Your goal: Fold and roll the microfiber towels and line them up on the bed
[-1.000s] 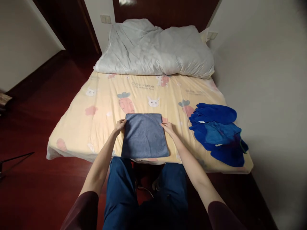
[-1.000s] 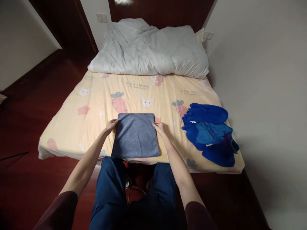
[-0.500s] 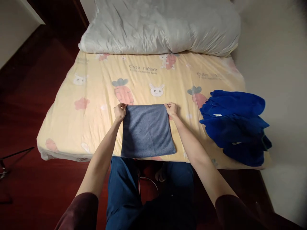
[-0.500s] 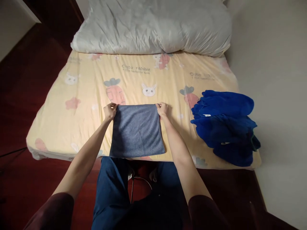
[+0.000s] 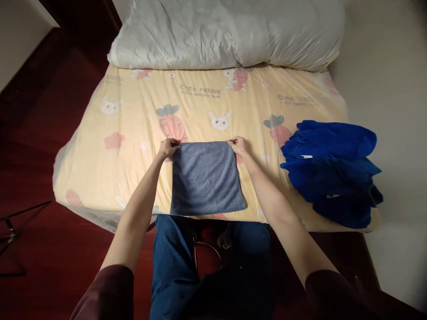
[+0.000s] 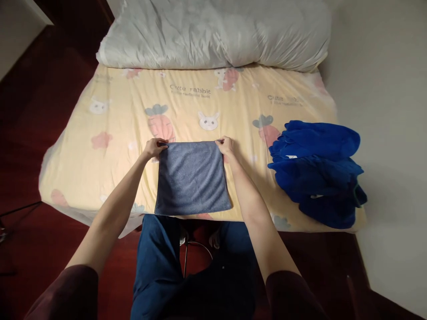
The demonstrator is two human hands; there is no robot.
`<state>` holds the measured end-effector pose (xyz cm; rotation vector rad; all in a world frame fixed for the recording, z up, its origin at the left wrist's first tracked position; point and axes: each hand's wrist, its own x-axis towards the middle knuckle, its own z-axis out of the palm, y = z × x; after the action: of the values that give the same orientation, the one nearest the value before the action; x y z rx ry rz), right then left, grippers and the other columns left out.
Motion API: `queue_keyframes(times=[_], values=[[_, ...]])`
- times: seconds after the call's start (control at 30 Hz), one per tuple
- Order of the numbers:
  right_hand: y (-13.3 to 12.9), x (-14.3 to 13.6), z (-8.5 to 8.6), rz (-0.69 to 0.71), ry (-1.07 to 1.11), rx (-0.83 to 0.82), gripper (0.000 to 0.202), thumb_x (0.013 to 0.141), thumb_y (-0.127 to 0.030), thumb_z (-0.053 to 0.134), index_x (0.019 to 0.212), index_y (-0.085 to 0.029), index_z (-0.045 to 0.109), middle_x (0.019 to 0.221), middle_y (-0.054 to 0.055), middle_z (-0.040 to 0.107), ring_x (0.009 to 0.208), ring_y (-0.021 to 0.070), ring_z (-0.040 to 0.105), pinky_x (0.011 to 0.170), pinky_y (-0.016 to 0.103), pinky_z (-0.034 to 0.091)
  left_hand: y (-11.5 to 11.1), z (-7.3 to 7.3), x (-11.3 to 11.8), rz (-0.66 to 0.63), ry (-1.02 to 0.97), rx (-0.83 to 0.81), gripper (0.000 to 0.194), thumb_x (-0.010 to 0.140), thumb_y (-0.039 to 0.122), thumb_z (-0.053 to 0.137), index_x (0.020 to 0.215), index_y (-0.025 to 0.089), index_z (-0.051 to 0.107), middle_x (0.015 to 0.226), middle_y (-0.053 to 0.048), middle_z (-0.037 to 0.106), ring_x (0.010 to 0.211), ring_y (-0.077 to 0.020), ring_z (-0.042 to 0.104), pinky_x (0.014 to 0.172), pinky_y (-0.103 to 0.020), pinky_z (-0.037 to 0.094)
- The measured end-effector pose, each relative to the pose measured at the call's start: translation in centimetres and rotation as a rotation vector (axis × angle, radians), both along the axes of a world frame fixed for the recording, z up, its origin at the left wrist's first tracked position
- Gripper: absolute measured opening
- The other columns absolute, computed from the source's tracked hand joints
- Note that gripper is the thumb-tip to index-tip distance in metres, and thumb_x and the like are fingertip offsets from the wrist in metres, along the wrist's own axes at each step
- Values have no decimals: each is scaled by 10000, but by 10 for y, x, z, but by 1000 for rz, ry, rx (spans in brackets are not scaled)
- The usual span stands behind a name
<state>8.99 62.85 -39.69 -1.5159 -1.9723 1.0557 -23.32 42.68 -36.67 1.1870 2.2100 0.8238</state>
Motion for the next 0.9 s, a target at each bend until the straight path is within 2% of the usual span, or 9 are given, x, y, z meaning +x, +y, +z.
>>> queue_keyframes(times=[0.13,0.23,0.33,0.43,0.5,0.6,0.73,0.8,0.9], values=[[4,2,-5,-30,119,-102,189,693,-185,789,763,-186,613,730,12,659,737,186,640,733,310,542,7,0,-13,-47,-7,-35,186,657,298,864,761,189,755,826,-64,764,898,-275,717,920,-388,558],[8,0,-12,-115,194,-29,221,670,-188,774,822,-184,614,764,6,655,759,188,651,721,306,556,10,0,-20,-14,-126,69,290,697,399,846,832,161,753,852,-80,753,864,-238,693,864,-360,565],[9,-4,-16,-258,198,34,224,714,-196,732,908,-174,624,847,37,681,830,207,683,778,329,578,17,0,-21,116,-168,152,338,767,408,781,938,118,745,890,-99,740,854,-206,674,841,-333,564],[0,-10,-13,-273,92,91,188,825,-199,636,1005,-151,658,952,102,706,951,246,700,910,396,574,25,3,-8,192,-15,139,297,842,358,712,995,105,733,988,-136,726,953,-240,682,949,-382,546],[-16,-16,-6,-184,21,216,275,909,-220,552,1145,-142,670,1159,166,696,1167,290,649,1064,475,506,26,5,13,159,141,160,306,919,342,627,1102,116,720,1195,-180,689,1153,-294,649,1084,-443,480],[-58,-28,8,89,-79,381,468,1005,-302,461,1442,-162,555,1559,180,484,1504,331,370,1249,584,276,15,4,55,-39,339,216,436,993,376,513,1354,164,633,1533,-170,510,1491,-334,399,1258,-513,275],[-105,-33,13,480,-215,391,593,1050,-438,412,1592,-195,416,1697,95,322,1600,291,202,1316,548,132,-7,-11,91,-244,364,167,643,1009,532,440,1533,163,496,1673,-134,352,1602,-316,190,1317,-509,110],[-106,-25,7,512,-251,379,629,1055,-478,397,1612,-185,388,1706,88,304,1610,274,184,1327,530,105,-12,-19,91,-229,333,141,711,1003,591,411,1569,164,457,1693,-124,317,1605,-307,183,1322,-494,97],[-81,-10,-4,398,-271,363,664,1064,-490,359,1631,-144,345,1713,115,280,1618,277,155,1325,555,69,-8,-23,80,-201,287,137,760,983,633,426,1582,167,445,1704,-115,293,1608,-303,175,1325,-485,82]])
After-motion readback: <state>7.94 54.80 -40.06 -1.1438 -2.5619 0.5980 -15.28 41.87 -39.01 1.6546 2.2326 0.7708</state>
